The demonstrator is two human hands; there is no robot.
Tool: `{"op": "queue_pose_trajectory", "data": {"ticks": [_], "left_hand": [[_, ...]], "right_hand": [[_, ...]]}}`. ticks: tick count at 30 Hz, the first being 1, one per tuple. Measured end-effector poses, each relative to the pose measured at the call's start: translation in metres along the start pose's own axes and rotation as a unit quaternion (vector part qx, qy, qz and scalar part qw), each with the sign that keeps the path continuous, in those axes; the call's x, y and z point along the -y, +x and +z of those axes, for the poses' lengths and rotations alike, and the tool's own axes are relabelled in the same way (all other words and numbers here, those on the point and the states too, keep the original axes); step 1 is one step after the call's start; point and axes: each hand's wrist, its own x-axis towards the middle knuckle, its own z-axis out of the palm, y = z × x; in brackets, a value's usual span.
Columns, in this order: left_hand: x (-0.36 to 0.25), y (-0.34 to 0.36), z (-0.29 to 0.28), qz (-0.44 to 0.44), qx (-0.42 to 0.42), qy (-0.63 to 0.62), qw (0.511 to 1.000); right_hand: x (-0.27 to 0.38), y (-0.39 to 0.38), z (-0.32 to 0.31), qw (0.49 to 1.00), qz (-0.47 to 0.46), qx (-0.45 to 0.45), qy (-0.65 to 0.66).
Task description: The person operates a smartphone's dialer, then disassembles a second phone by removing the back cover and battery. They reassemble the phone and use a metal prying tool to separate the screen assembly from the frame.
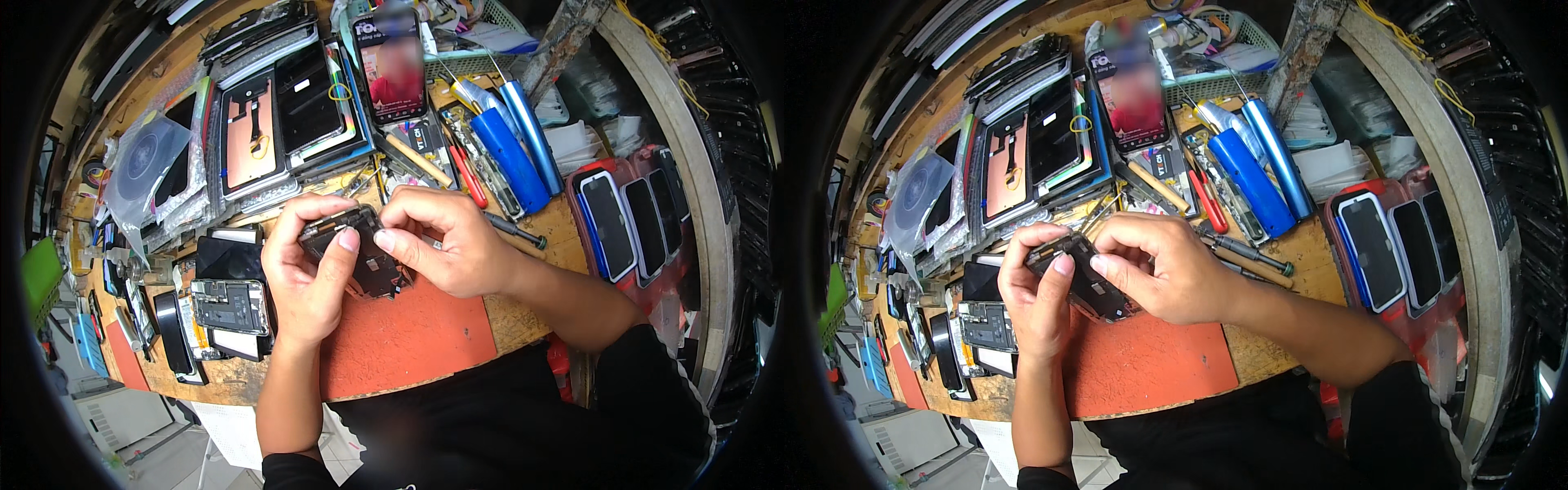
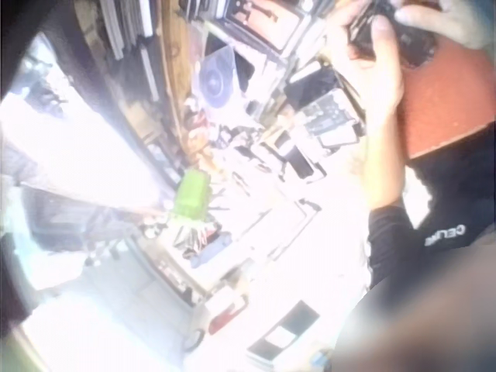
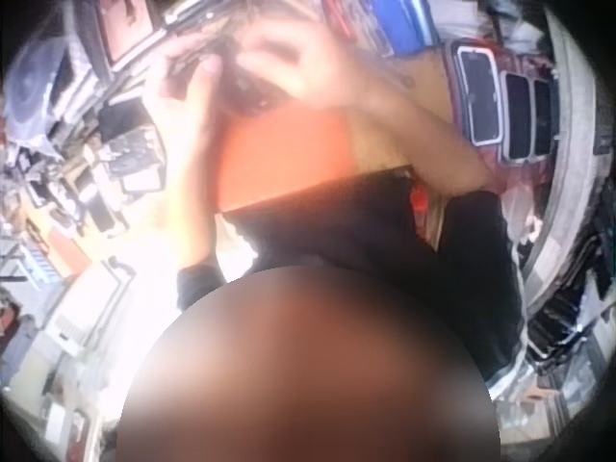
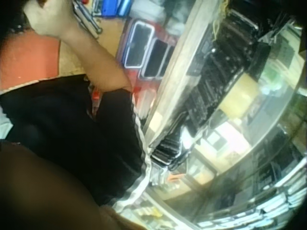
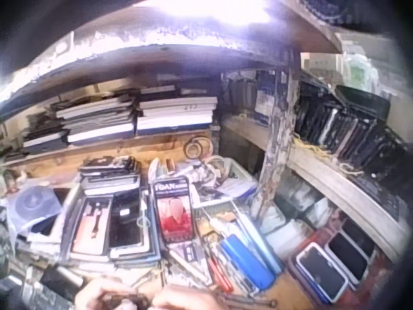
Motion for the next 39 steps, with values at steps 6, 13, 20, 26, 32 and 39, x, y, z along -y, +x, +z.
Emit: {"op": "queue_pose_trajectory", "data": {"ticks": [6, 13, 20, 26, 32, 39], "left_hand": [[-0.0029, 0.0011, -0.0014, 0.118, 0.027, 0.085, 0.989], [-0.0068, 0.0009, 0.0021, 0.111, 0.017, 0.096, 0.989], [-0.0031, 0.0006, 0.0008, 0.102, 0.011, 0.111, 0.988], [-0.0017, 0.0016, -0.0023, 0.104, 0.027, 0.086, 0.990], [-0.0030, 0.0001, -0.0022, 0.085, 0.023, 0.081, 0.993], [-0.0033, 0.0002, -0.0025, 0.084, 0.031, 0.067, 0.994]], "right_hand": [[-0.0038, 0.0021, 0.0022, 0.995, -0.087, -0.021, -0.051], [-0.0007, -0.0010, 0.0033, 0.995, -0.070, -0.012, -0.065], [0.0019, -0.0029, 0.0059, 0.997, -0.052, -0.016, -0.056], [0.0028, -0.0038, 0.0055, 0.999, -0.025, -0.015, -0.032], [0.0022, -0.0038, 0.0057, 0.999, -0.030, -0.012, -0.041], [0.0010, -0.0034, 0.0062, 0.997, -0.049, -0.019, -0.057]]}}
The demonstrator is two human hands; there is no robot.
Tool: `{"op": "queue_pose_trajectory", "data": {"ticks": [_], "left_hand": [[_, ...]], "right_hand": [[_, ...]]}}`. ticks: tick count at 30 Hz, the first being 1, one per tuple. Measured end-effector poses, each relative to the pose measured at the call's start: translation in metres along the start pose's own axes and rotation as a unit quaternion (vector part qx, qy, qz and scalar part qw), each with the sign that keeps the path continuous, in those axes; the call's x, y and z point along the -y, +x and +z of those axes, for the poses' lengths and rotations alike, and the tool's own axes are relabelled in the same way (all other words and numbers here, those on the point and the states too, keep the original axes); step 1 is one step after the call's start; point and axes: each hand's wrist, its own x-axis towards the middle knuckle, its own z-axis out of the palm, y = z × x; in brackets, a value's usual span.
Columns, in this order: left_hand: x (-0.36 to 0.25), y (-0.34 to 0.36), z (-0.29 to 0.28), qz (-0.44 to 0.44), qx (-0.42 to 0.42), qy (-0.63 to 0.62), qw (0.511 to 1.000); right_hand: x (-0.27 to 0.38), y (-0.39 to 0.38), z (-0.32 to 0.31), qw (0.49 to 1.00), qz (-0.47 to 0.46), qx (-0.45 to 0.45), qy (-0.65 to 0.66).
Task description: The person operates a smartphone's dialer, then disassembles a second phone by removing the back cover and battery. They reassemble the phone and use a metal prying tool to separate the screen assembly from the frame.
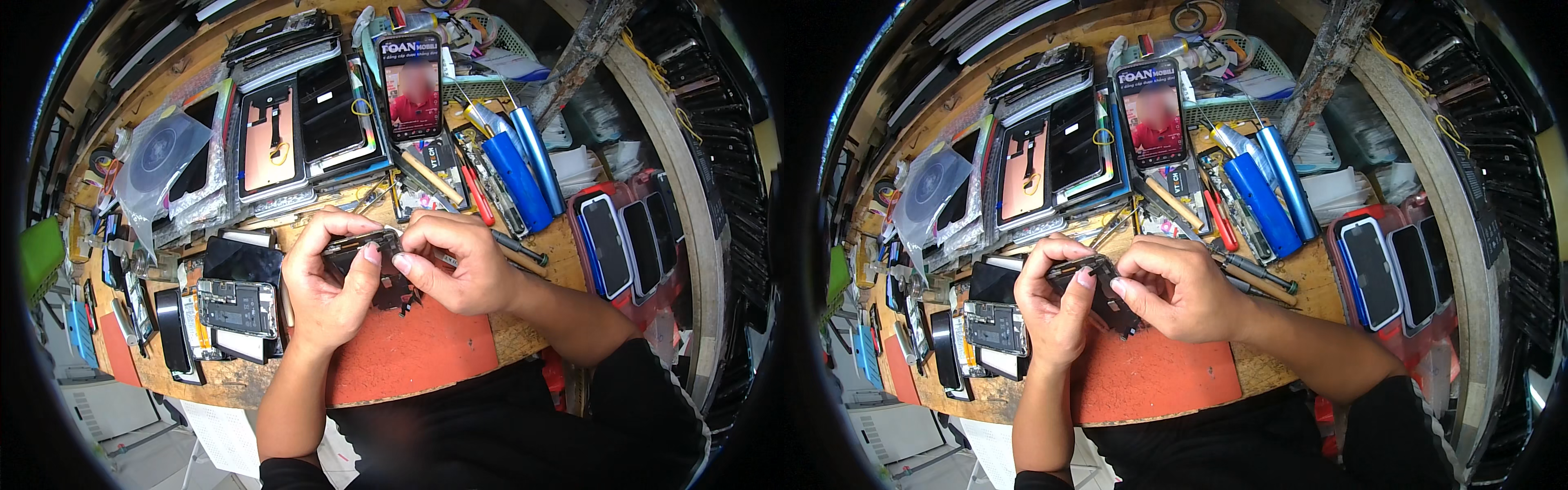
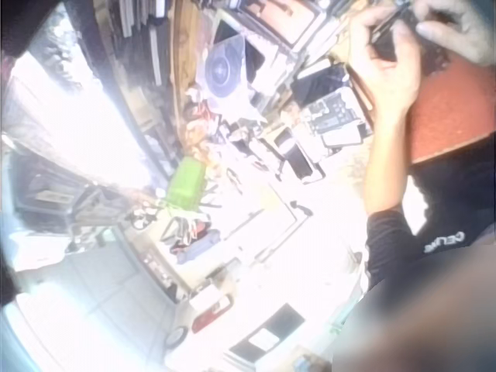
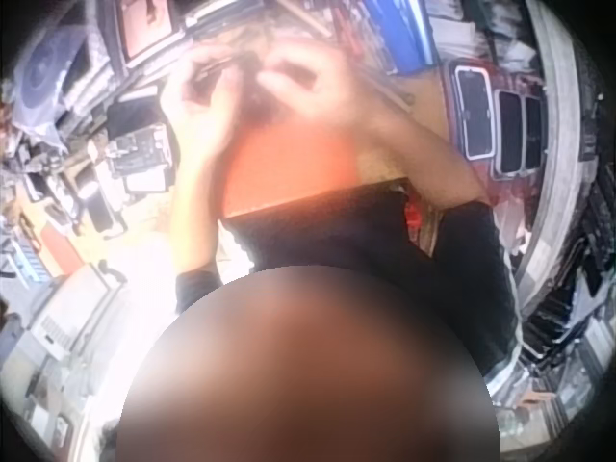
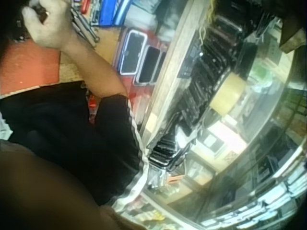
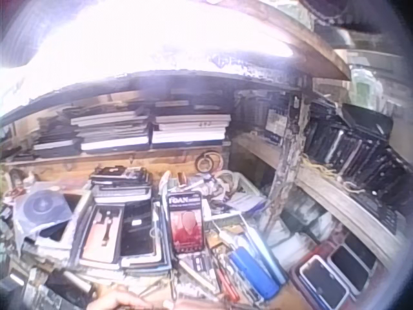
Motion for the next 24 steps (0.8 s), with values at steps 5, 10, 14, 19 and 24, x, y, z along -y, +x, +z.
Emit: {"op": "queue_pose_trajectory", "data": {"ticks": [5, 10, 14, 19, 24], "left_hand": [[-0.0004, -0.0007, 0.0004, -0.018, 0.002, -0.032, 0.999], [0.0004, -0.0012, 0.0000, -0.025, 0.007, -0.057, 0.998], [0.0005, -0.0012, -0.0005, -0.027, 0.010, -0.057, 0.998], [-0.0004, -0.0023, 0.0000, -0.038, 0.005, -0.061, 0.997], [0.0028, 0.0008, 0.0033, 0.021, -0.033, 0.024, 0.999]], "right_hand": [[-0.0004, -0.0001, 0.0011, 1.000, -0.018, -0.003, -0.019], [0.0006, -0.0007, 0.0008, 1.000, -0.010, -0.004, -0.018], [0.0000, 0.0005, 0.0010, 0.999, -0.026, -0.006, -0.030], [-0.0002, 0.0001, 0.0007, 0.999, -0.028, -0.005, -0.032], [-0.0011, 0.0005, 0.0016, 1.000, -0.007, -0.013, 0.000]]}}
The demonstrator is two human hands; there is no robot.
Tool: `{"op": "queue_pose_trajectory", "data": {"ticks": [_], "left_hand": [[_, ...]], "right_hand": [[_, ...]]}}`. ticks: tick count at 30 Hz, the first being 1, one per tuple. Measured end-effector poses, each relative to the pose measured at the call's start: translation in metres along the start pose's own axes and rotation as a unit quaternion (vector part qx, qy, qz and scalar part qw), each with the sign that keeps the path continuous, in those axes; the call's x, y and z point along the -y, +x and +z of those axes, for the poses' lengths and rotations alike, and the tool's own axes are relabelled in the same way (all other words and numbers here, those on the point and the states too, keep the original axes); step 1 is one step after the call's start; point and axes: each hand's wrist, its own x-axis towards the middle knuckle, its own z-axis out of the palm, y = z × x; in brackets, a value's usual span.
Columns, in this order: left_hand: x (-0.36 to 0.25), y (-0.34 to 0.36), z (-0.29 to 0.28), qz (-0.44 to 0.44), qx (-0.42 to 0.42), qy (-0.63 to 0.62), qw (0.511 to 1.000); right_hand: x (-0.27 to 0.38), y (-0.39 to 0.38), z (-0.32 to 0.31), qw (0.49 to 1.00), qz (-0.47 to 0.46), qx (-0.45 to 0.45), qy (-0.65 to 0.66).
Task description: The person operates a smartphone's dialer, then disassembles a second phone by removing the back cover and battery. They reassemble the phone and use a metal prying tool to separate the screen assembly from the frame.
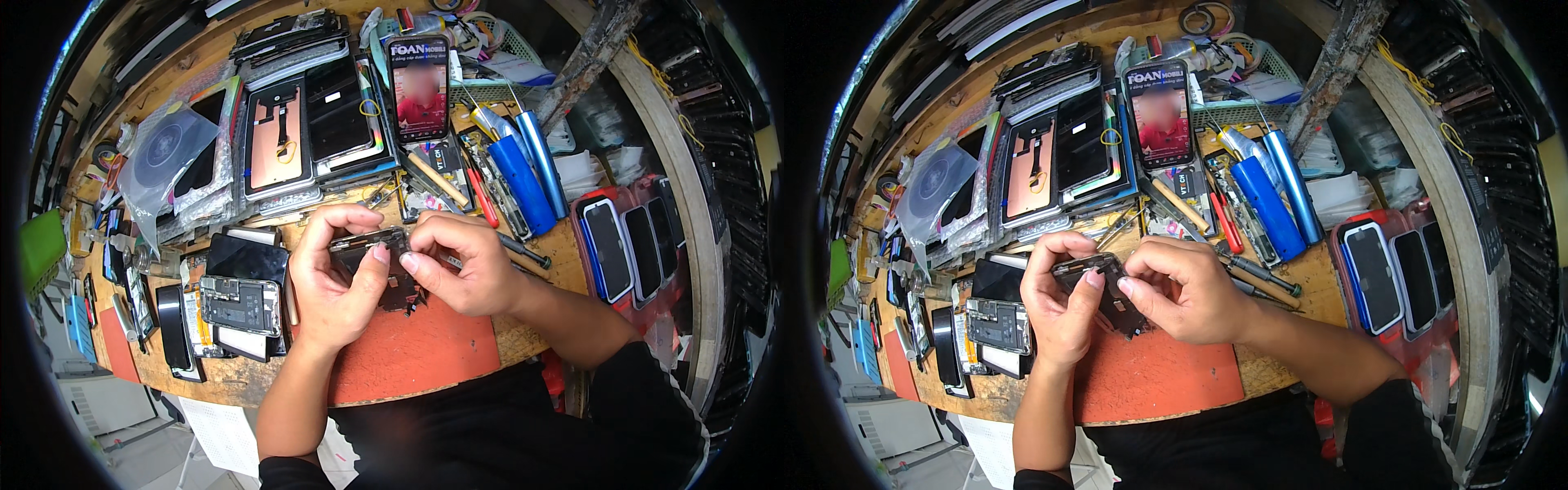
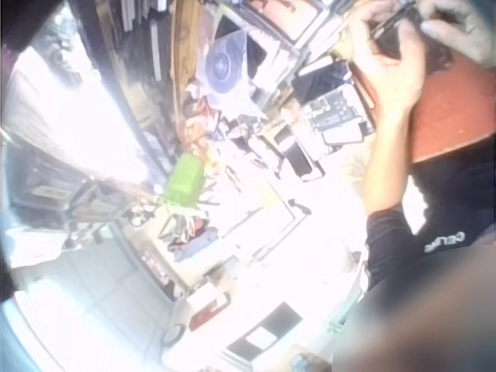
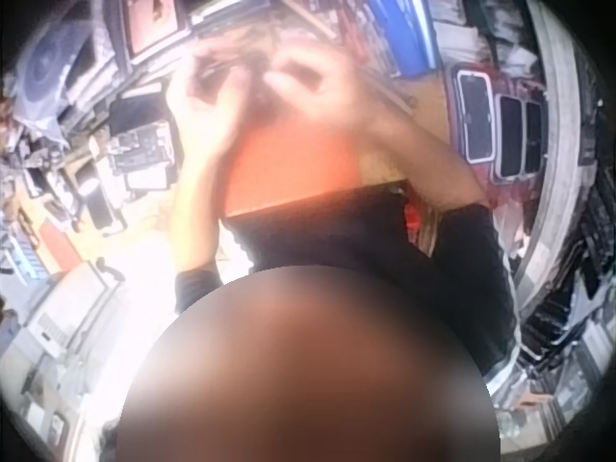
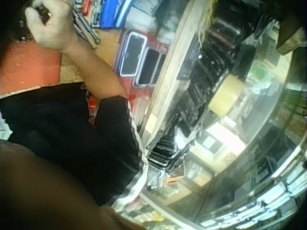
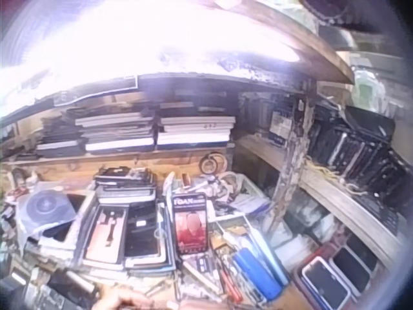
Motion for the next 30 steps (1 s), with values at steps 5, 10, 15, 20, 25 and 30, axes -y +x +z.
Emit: {"op": "queue_pose_trajectory", "data": {"ticks": [5, 10, 15, 20, 25, 30], "left_hand": [[-0.002, -0.002, 0.000, -0.043, -0.010, -0.045, 0.998], [-0.001, -0.001, -0.001, -0.008, 0.009, -0.064, 0.998], [-0.003, -0.003, -0.002, -0.003, 0.010, -0.078, 0.997], [-0.002, -0.001, 0.001, -0.001, -0.007, -0.061, 0.998], [-0.005, -0.004, 0.007, -0.132, -0.020, -0.167, 0.977], [-0.004, -0.004, 0.009, -0.134, -0.034, -0.177, 0.974]], "right_hand": [[0.000, 0.000, -0.004, 1.000, -0.009, -0.002, -0.012], [-0.001, 0.001, -0.004, 0.998, -0.046, -0.017, -0.032], [-0.002, 0.002, -0.002, 0.997, -0.065, -0.029, -0.031], [-0.002, -0.002, -0.002, 1.000, 0.010, -0.012, 0.023], [-0.002, -0.006, -0.002, 0.984, 0.115, 0.001, 0.139], [-0.004, -0.005, -0.002, 0.977, 0.118, 0.007, 0.175]]}}
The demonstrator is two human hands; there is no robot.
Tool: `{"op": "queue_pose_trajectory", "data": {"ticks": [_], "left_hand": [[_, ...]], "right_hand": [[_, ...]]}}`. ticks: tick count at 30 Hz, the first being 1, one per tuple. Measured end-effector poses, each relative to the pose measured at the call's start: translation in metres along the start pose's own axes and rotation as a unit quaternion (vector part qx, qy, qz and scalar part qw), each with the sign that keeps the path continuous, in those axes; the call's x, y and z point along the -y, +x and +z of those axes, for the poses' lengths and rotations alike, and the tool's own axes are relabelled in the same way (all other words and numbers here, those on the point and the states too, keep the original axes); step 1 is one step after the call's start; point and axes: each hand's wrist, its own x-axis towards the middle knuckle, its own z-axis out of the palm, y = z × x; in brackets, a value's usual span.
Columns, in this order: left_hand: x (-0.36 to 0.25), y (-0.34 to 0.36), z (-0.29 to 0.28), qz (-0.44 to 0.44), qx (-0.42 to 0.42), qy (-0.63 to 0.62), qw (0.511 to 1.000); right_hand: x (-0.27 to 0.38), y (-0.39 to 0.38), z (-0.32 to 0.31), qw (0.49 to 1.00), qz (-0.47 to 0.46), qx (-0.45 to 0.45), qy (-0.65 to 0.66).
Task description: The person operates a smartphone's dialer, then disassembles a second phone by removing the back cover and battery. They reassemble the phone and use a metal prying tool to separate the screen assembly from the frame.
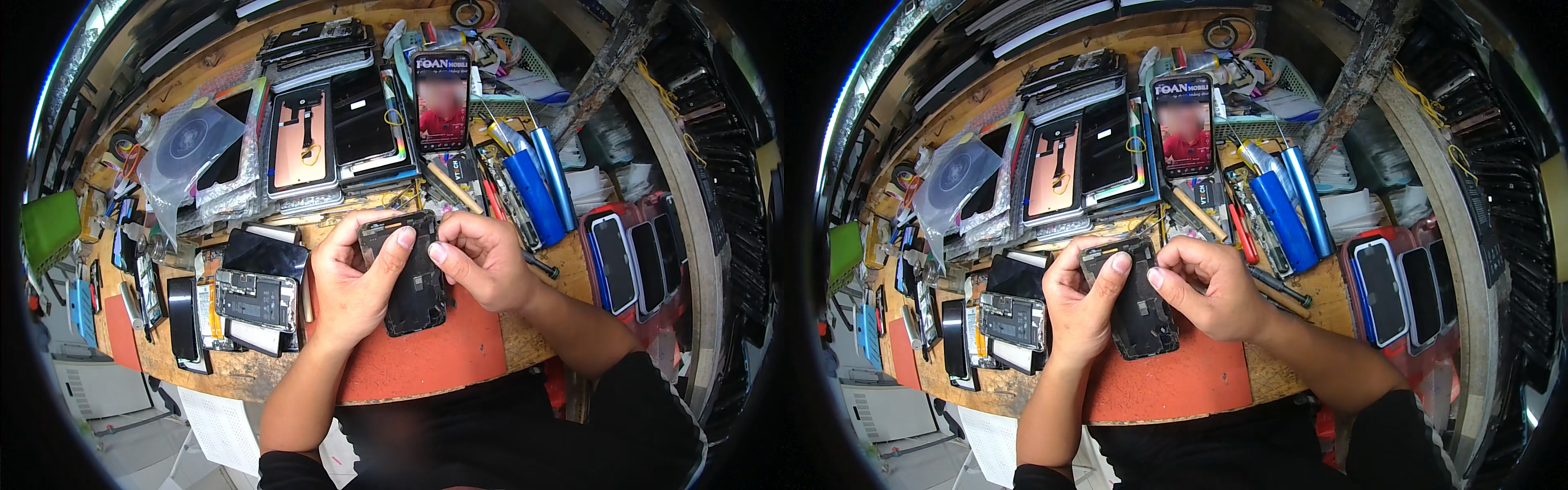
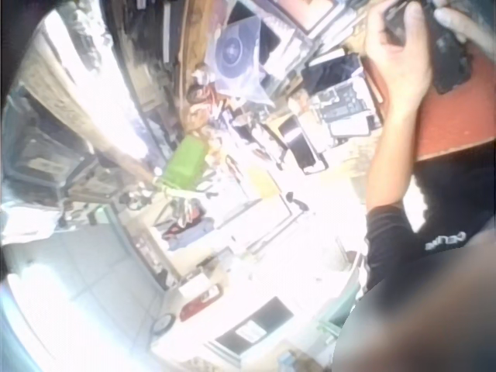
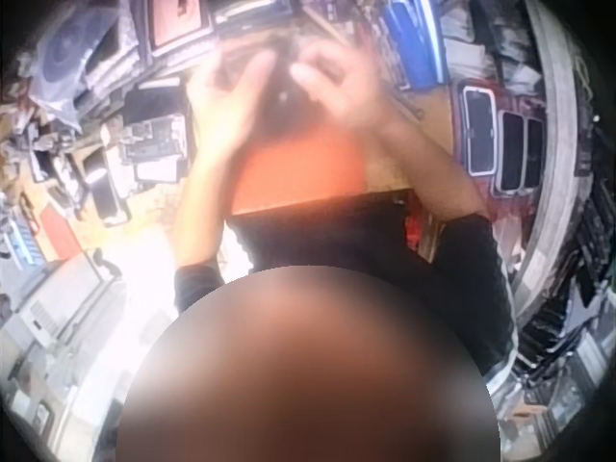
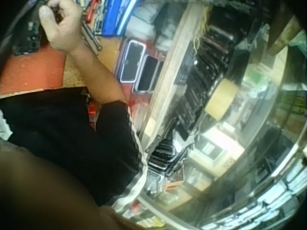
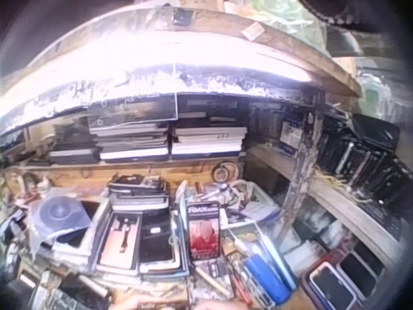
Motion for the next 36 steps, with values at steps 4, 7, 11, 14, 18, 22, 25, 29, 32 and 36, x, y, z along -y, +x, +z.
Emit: {"op": "queue_pose_trajectory", "data": {"ticks": [4, 7, 11, 14, 18, 22, 25, 29, 32, 36], "left_hand": [[-0.001, 0.000, 0.000, 0.020, -0.006, 0.032, 0.999], [-0.002, 0.000, -0.001, 0.028, -0.002, 0.064, 0.998], [-0.001, 0.002, -0.003, 0.084, 0.005, 0.124, 0.989], [-0.001, 0.003, -0.003, 0.094, 0.007, 0.141, 0.986], [-0.002, 0.002, -0.002, 0.070, 0.002, 0.117, 0.991], [-0.004, -0.002, 0.001, -0.048, -0.013, -0.014, 0.999], [-0.005, -0.002, 0.001, -0.062, -0.008, -0.036, 0.997], [-0.005, -0.003, 0.002, -0.048, 0.002, -0.006, 0.999], [-0.005, -0.003, 0.003, -0.044, 0.015, 0.023, 0.999], [-0.004, -0.005, 0.004, -0.036, 0.029, 0.052, 0.998]], "right_hand": [[0.001, 0.001, -0.001, 1.000, 0.005, 0.009, 0.008], [0.000, 0.001, -0.001, 1.000, 0.003, 0.007, 0.004], [-0.002, 0.002, -0.002, 1.000, 0.001, 0.008, -0.002], [-0.002, 0.002, -0.002, 1.000, 0.004, 0.007, -0.004], [-0.002, 0.001, -0.002, 1.000, 0.004, 0.009, 0.001], [0.001, 0.000, -0.004, 1.000, -0.014, 0.019, 0.017], [0.005, -0.001, -0.004, 0.999, -0.023, 0.005, 0.044], [0.009, 0.001, -0.004, 0.995, -0.011, -0.026, 0.100], [0.008, 0.002, -0.003, 0.997, -0.024, -0.023, 0.075], [0.003, 0.003, -0.001, 0.997, -0.023, -0.042, 0.058]]}}
